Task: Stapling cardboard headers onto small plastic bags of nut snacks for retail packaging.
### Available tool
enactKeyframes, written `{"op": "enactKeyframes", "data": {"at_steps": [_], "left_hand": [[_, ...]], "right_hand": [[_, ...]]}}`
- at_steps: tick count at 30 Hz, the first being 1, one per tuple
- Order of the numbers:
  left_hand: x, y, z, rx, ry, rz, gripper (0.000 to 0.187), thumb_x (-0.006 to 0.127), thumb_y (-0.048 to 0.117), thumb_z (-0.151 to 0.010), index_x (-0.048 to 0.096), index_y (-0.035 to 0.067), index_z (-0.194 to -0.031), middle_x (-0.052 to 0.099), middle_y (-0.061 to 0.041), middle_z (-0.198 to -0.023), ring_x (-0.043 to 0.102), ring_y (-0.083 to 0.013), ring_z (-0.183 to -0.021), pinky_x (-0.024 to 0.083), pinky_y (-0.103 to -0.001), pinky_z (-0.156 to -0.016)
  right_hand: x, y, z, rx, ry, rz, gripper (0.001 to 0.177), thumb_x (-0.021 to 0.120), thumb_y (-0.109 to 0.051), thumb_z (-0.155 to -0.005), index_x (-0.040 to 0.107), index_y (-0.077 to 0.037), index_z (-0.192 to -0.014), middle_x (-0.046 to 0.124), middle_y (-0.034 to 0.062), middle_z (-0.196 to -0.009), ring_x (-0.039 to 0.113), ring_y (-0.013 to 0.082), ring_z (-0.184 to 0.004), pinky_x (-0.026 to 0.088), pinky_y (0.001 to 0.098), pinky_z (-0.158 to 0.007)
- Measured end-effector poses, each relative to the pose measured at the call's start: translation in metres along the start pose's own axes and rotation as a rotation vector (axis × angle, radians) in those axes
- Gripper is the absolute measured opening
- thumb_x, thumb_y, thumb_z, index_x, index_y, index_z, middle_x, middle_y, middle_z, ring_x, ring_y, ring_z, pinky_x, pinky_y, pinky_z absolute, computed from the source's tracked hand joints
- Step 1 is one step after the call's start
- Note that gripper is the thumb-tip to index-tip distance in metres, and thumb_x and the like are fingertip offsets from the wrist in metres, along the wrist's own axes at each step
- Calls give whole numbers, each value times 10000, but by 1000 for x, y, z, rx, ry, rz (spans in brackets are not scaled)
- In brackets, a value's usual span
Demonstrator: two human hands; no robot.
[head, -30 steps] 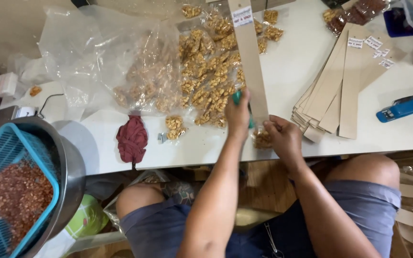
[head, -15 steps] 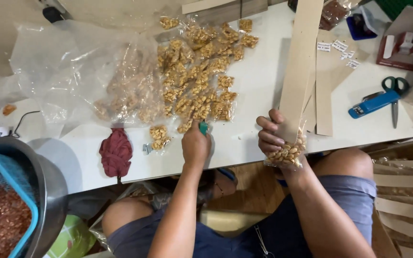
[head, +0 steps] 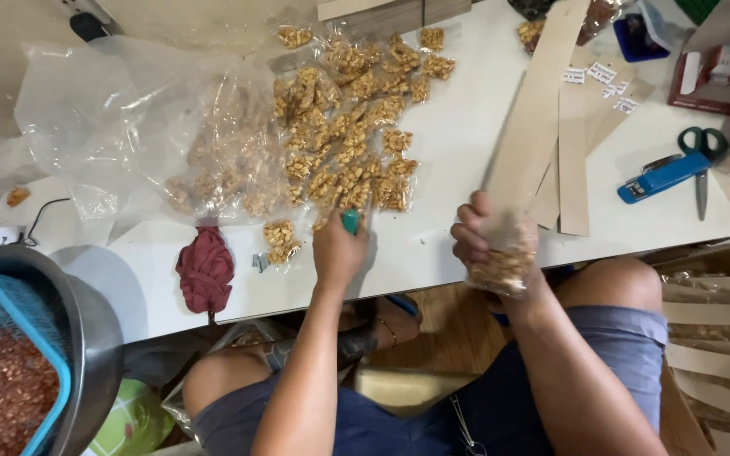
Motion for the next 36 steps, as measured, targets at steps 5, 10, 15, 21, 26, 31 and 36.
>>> {"op": "enactKeyframes", "data": {"at_steps": [5,10,15,21,26,31,36], "left_hand": [[-25,16,7,-257,-8,1388,217,747,35,-743,640,55,-930,700,-120,-724,732,-253,-612,609,-354,-522],[-32,65,37,-291,-193,1548,183,774,-44,-721,640,-19,-845,655,-177,-649,694,-311,-516,560,-433,-462],[60,32,35,-338,-459,1310,161,776,-6,-788,655,-27,-893,655,-164,-684,687,-286,-545,579,-411,-471],[48,35,35,-228,-367,1200,222,854,48,-763,645,-22,-790,623,-184,-583,635,-270,-472,499,-394,-396],[-23,74,24,-209,353,1078,333,681,354,-956,658,25,-912,638,-125,-801,594,-240,-821,473,-414,-768],[6,84,-4,-244,396,1250,415,626,442,-982,675,57,-837,662,-118,-769,629,-234,-781,496,-404,-783],[9,59,-2,-222,361,1303,364,589,428,-1015,669,92,-902,662,-73,-841,623,-211,-860,499,-376,-843]], "right_hand": [[-34,-16,15,15,1020,1502,210,611,-125,-997,699,65,-1002,668,246,-652,651,274,-450,496,351,-449],[-14,15,5,139,1441,1452,407,709,-425,-941,713,-103,-1189,678,222,-1073,676,349,-990,546,493,-817],[-2,24,-3,119,1484,1335,582,659,-512,-903,719,-55,-1257,669,279,-1246,608,434,-1240,441,587,-1032],[-28,17,9,-135,1256,1211,210,720,-174,-947,700,22,-1018,663,155,-764,637,209,-618,534,377,-481],[-30,27,7,-46,1268,1478,219,740,-198,-938,777,-25,-1067,737,161,-840,650,186,-811,565,434,-706],[-5,46,-9,-32,1211,1659,203,712,-163,-973,786,-15,-1090,748,157,-858,671,209,-832,562,434,-713],[-11,50,-9,50,1109,1880,182,741,-182,-980,797,-60,-1102,773,172,-922,739,340,-983,543,490,-878]]}}
Point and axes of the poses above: each hand's wrist, its own z-axis away from the middle knuckle, its own x-axis out of the palm, y = z × x, the point moved 6 cm from there along -z, towards the middle knuckle
